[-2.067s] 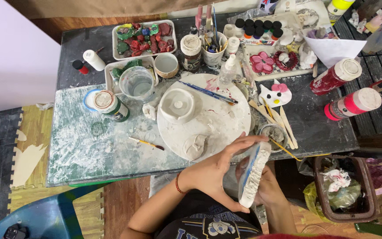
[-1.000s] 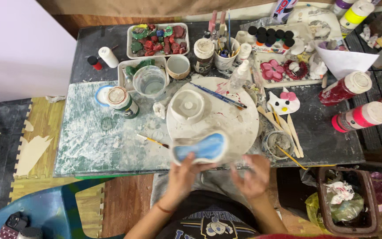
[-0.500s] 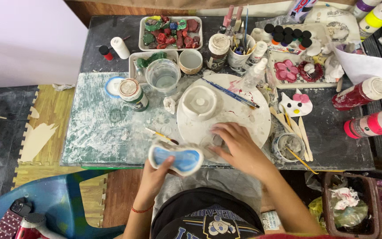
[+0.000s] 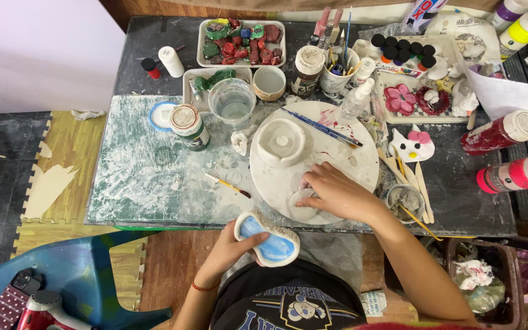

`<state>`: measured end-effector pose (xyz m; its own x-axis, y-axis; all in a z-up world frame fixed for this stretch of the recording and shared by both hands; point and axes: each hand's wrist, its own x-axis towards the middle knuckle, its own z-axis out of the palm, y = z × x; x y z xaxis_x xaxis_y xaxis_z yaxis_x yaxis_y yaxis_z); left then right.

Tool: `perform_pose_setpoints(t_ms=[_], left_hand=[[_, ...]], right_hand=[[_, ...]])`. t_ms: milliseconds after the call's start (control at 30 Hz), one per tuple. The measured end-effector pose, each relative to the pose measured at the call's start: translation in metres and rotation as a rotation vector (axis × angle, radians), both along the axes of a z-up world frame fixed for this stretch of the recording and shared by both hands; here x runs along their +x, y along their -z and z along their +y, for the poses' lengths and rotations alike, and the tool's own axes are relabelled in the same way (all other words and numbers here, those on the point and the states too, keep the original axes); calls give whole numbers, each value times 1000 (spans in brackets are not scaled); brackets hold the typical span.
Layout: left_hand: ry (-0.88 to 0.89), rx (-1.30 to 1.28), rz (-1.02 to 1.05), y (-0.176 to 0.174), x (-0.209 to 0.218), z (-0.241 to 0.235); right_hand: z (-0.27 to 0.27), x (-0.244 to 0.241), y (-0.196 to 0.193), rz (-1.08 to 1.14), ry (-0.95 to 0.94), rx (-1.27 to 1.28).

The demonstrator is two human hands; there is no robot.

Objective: The person paints a white ceramic figurine with a blue base coat using a paintbrush. They then apply a gray substance to the figurine's surface, smoothing it with their fingers. Finally, they use a small brush to apply a yellow substance to the figurine's details.

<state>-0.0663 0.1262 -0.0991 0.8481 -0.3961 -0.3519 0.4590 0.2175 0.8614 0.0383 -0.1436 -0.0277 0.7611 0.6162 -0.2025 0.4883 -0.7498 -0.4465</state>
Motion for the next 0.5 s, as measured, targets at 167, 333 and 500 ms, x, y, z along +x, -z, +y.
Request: perform_pose_setpoints(t_ms=[167, 333, 500], left_hand=[[20, -25, -16, 10, -2, -12], [48, -35, 10, 4, -4, -19], [108, -54, 14, -12, 0, -28]], right_hand=[[-2, 0, -12, 4, -28, -1], [-12, -11, -20, 138, 96, 13], [-30, -36, -11, 284, 411, 416]])
